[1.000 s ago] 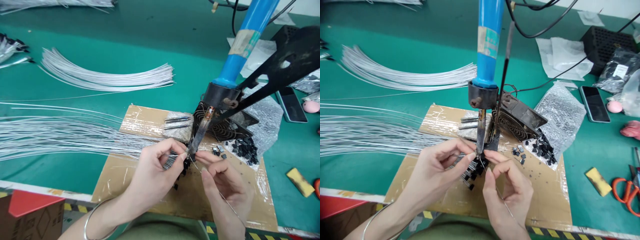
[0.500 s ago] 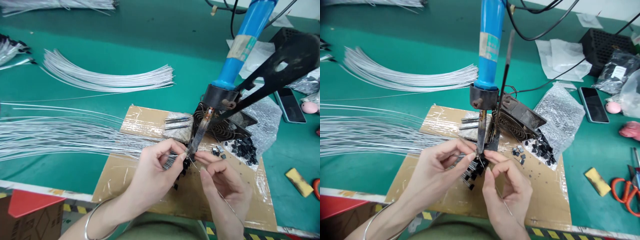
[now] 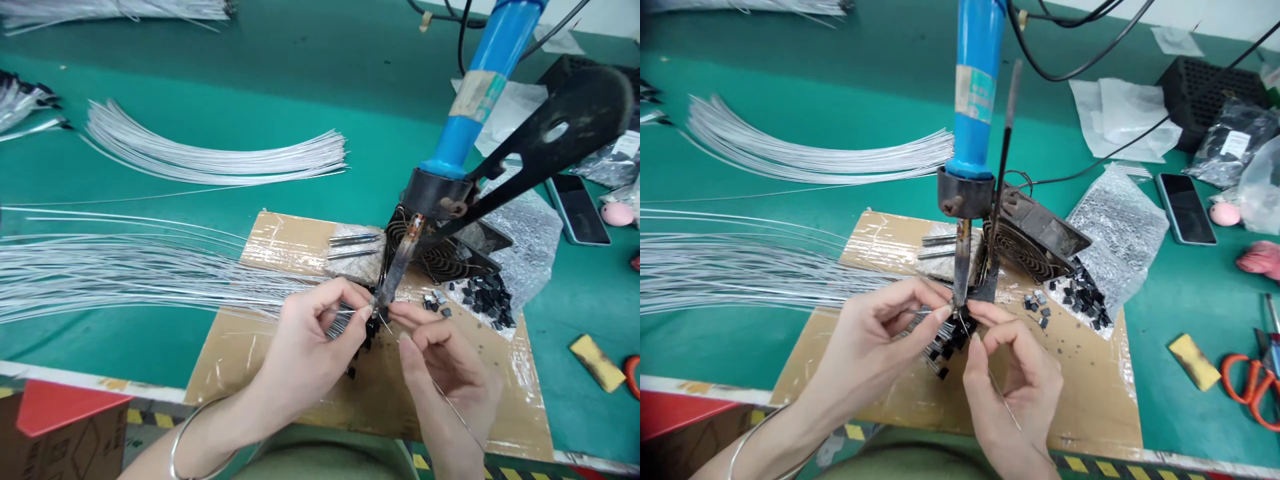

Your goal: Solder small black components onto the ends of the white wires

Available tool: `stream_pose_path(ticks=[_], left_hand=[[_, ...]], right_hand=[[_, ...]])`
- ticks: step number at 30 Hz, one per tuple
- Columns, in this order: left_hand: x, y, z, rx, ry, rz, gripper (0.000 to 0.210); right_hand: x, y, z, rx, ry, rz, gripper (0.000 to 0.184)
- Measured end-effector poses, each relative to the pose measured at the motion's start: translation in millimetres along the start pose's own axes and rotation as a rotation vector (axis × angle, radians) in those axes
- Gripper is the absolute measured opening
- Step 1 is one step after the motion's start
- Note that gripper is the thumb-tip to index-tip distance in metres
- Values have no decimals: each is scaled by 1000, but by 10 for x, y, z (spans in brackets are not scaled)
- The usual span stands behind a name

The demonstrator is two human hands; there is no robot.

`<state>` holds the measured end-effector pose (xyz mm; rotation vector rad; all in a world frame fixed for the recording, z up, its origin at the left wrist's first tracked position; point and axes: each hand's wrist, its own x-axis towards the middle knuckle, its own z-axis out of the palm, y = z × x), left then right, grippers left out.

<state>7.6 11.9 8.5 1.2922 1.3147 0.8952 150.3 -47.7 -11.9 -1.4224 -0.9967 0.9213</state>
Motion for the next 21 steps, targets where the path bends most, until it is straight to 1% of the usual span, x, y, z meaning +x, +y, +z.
stream_pose_path(ticks=[12, 21], left_hand=[[-20, 6, -22, 23, 33, 24, 15], [-9, -12, 6, 20, 39, 8, 15]], right_hand=[[-10, 2, 20, -6, 15, -7, 21], [-19, 26, 18, -21, 28, 0, 21]])
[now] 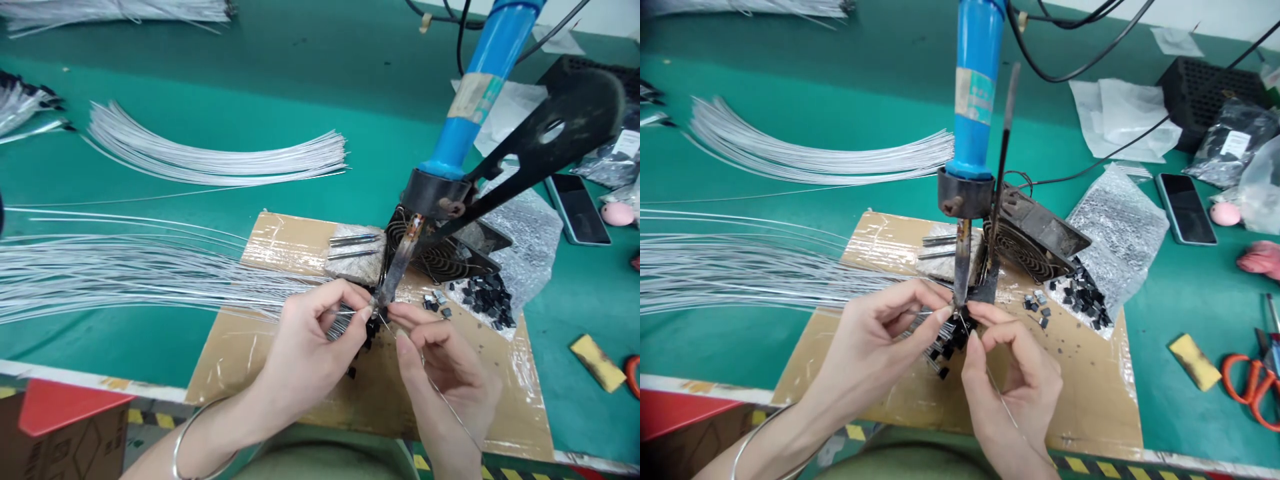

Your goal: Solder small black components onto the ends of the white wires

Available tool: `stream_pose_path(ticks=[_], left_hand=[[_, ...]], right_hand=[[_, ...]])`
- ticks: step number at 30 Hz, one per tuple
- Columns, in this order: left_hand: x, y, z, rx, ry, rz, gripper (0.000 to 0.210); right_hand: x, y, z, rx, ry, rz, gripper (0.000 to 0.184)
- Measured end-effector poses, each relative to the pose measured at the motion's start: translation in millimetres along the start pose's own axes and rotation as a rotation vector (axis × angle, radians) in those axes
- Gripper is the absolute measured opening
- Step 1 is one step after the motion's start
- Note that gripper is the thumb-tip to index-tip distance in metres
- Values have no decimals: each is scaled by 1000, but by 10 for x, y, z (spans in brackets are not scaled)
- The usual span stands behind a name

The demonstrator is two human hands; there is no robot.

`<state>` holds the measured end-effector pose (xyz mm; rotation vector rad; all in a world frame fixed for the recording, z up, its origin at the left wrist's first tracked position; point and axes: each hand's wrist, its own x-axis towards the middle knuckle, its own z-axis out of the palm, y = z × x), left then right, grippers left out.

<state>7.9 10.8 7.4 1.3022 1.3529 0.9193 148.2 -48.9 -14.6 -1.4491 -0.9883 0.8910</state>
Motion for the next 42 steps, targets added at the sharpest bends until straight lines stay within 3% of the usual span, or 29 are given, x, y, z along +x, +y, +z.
stream_pose_path(ticks=[20, 42], left_hand=[[-28, -14, 7, 39, -8, 9, 16], [-39, -45, -4, 30, 22, 80, 17]], right_hand=[[1, 2, 6, -16, -6, -34, 20], [-10, 74, -4, -129, -12, -241, 17]])
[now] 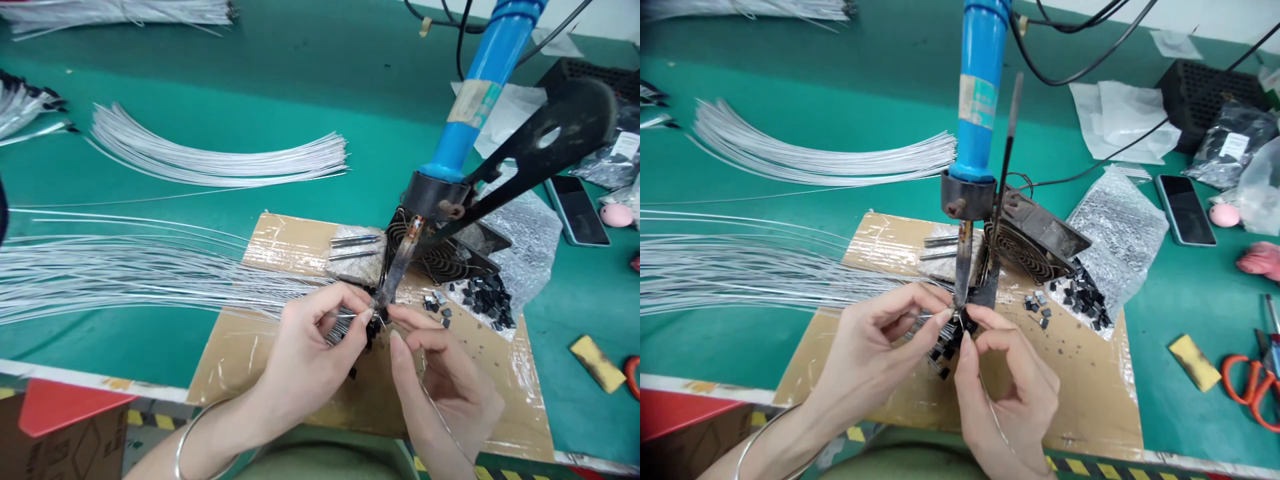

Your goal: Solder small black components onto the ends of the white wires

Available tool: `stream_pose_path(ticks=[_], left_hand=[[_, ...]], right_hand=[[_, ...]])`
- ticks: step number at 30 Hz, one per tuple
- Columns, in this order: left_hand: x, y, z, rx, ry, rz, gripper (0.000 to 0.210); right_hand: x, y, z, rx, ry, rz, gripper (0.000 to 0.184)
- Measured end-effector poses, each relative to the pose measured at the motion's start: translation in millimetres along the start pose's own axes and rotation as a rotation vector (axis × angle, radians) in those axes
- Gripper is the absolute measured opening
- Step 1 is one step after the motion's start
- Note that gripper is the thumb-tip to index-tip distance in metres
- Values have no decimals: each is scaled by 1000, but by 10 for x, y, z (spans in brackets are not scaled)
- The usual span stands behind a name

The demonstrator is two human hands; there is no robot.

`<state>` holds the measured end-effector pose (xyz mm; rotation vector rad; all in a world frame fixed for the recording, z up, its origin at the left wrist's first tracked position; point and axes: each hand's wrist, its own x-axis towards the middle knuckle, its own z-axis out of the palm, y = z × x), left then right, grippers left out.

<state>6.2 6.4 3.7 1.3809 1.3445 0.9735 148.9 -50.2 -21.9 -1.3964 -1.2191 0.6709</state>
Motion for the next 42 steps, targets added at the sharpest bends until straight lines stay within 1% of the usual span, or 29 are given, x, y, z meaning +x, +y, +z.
stream_pose_path(ticks=[7, 11, 16, 22, 25, 31, 38, 42], left_hand=[[1, -2, -5, 10, -10, -5, 17], [1, -11, 7, 38, -10, -6, 17], [-9, 31, 13, 37, -5, 19, 18], [-23, 48, 3, 56, 1, 35, 18], [-14, 34, 3, 63, 4, 37, 18], [-8, 22, 14, 56, -4, 25, 17], [-18, 37, 4, 75, -13, 40, 18], [-15, 31, 19, 79, -3, 50, 19]], right_hand=[[6, 26, 11, -12, -16, -43, 17], [10, 44, 9, -36, -4, -71, 17], [-9, 56, 5, -69, -9, -100, 16], [-13, 34, 51, -72, 54, -129, 16], [-10, 28, 54, -79, 54, -145, 17], [-13, 57, 24, -68, 9, -138, 18], [7, 50, 43, -81, 45, -143, 16], [-10, 45, 34, -83, 34, -131, 17]])
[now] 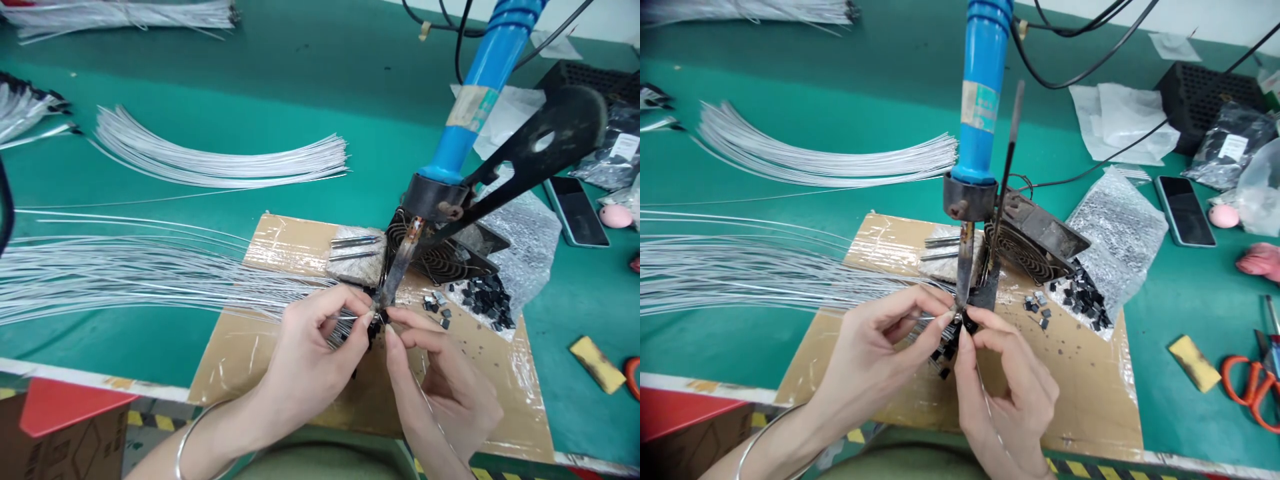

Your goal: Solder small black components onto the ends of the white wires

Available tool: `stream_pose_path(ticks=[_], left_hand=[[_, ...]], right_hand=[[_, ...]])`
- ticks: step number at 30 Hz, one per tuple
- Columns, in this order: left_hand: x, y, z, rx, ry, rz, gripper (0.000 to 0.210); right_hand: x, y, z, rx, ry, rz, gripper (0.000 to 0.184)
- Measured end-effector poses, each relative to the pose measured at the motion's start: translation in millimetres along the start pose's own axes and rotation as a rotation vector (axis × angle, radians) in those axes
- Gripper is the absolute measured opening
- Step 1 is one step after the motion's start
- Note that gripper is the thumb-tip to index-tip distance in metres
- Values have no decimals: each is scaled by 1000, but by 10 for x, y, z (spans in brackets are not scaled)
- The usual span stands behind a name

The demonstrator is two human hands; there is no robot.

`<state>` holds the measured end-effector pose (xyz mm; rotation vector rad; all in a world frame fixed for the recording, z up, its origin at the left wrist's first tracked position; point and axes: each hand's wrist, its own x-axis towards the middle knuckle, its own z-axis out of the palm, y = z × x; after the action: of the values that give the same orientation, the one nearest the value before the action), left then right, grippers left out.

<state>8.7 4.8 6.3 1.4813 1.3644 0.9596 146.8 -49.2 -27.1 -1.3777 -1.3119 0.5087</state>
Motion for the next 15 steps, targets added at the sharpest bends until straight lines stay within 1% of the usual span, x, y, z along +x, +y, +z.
stream_pose_path(ticks=[11, 15], left_hand=[[-4, -27, -7, 3, -11, -24, 18], [-10, -25, -4, -4, -9, -25, 18]], right_hand=[[26, 8, 11, -10, 9, -8, 15], [14, 18, 2, 6, 3, -12, 18]])
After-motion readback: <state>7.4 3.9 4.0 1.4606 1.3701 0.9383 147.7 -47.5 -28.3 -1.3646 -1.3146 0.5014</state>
